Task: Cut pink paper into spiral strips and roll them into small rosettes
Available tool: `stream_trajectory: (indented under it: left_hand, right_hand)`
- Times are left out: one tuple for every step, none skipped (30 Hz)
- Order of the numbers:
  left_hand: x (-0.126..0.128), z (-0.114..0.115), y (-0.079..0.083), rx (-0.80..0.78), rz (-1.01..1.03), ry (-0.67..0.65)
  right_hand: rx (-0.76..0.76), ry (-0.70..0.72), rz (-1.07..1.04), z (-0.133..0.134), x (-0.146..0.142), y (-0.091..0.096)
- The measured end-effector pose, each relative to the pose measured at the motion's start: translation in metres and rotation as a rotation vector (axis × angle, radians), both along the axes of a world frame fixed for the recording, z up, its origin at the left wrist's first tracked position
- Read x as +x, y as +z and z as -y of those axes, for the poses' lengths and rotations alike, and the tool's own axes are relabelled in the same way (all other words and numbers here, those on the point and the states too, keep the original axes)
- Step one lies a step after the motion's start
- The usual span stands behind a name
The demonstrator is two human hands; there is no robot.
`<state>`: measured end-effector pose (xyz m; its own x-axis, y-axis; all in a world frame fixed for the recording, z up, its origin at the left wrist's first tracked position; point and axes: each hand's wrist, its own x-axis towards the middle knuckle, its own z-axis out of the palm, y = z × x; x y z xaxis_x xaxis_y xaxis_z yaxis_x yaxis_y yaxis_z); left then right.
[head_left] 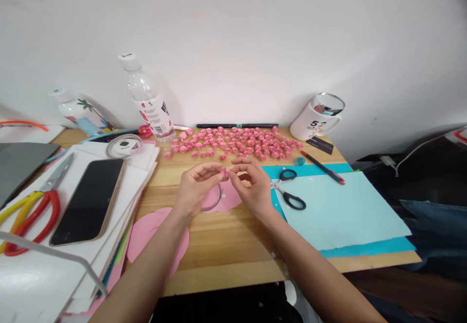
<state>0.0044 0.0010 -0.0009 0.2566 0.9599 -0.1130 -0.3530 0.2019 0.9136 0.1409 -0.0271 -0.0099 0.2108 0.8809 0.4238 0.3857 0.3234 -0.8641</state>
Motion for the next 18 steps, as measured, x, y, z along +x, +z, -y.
stream_trajectory:
  left_hand:
    - [-0.0001,-0.0004,-0.0001,-0.010,0.025,0.001]
    - [-0.0001,-0.0007,-0.0003,-0.013,0.040,0.005]
    - [-0.0002,-0.0009,-0.0004,-0.010,0.043,0.009]
    - [-0.0004,-0.0012,-0.0006,-0.004,0.038,0.012]
    - [-0.0007,-0.0014,-0.0008,0.005,0.027,0.013]
    - [-0.0010,-0.0016,-0.0009,0.018,0.008,0.013]
    - [-0.0013,-0.0017,-0.0008,0.033,-0.018,0.011]
    - [-0.0016,-0.0016,-0.0005,0.052,-0.048,0.010]
    - [-0.0017,-0.0014,0.0001,0.072,-0.081,0.011]
    - [-0.0017,-0.0011,0.0010,0.093,-0.114,0.014]
    - [-0.0014,-0.0005,0.0021,0.112,-0.142,0.021]
    - [-0.0009,0.0002,0.0033,0.128,-0.165,0.031]
    - [-0.0002,0.0010,0.0043,0.141,-0.181,0.042]
    - [0.0007,0.0018,0.0050,0.153,-0.194,0.055]
    - [0.0017,0.0025,0.0054,0.162,-0.200,0.068]
    - [0.0025,0.0030,0.0054,0.172,-0.201,0.084]
    - [0.0032,0.0033,0.0050,0.178,-0.197,0.099]
    - [0.0036,0.0033,0.0045,0.181,-0.190,0.107]
  right_hand:
    - [0.014,0.002,0.007,0.0004,-0.0001,0.0010]
    - [0.027,0.006,0.017,0.0007,-0.0001,0.0018]
    - [0.040,0.009,0.030,0.0009,-0.0001,0.0023]
    - [0.053,0.014,0.043,0.0010,0.0001,0.0025]
    - [0.066,0.019,0.056,0.0010,0.0004,0.0024]
    - [0.075,0.027,0.069,0.0010,0.0008,0.0019]
    - [0.083,0.037,0.081,0.0008,0.0014,0.0012]
    - [0.089,0.047,0.093,0.0007,0.0021,0.0005]
    - [0.093,0.054,0.102,0.0005,0.0028,-0.0003]
    - [0.097,0.059,0.108,0.0004,0.0035,-0.0011]
    - [0.101,0.058,0.111,0.0003,0.0039,-0.0016]
    - [0.106,0.057,0.111,0.0002,0.0041,-0.0018]
    - [0.109,0.057,0.111,0.0001,0.0041,-0.0018]
    - [0.108,0.062,0.109,0.0001,0.0038,-0.0015]
    - [0.098,0.068,0.100,0.0000,0.0033,-0.0010]
    - [0.077,0.075,0.083,-0.0001,0.0026,-0.0004]
    - [0.044,0.080,0.052,-0.0003,0.0019,0.0002]
    - [0.004,0.080,0.007,-0.0006,0.0013,0.0005]
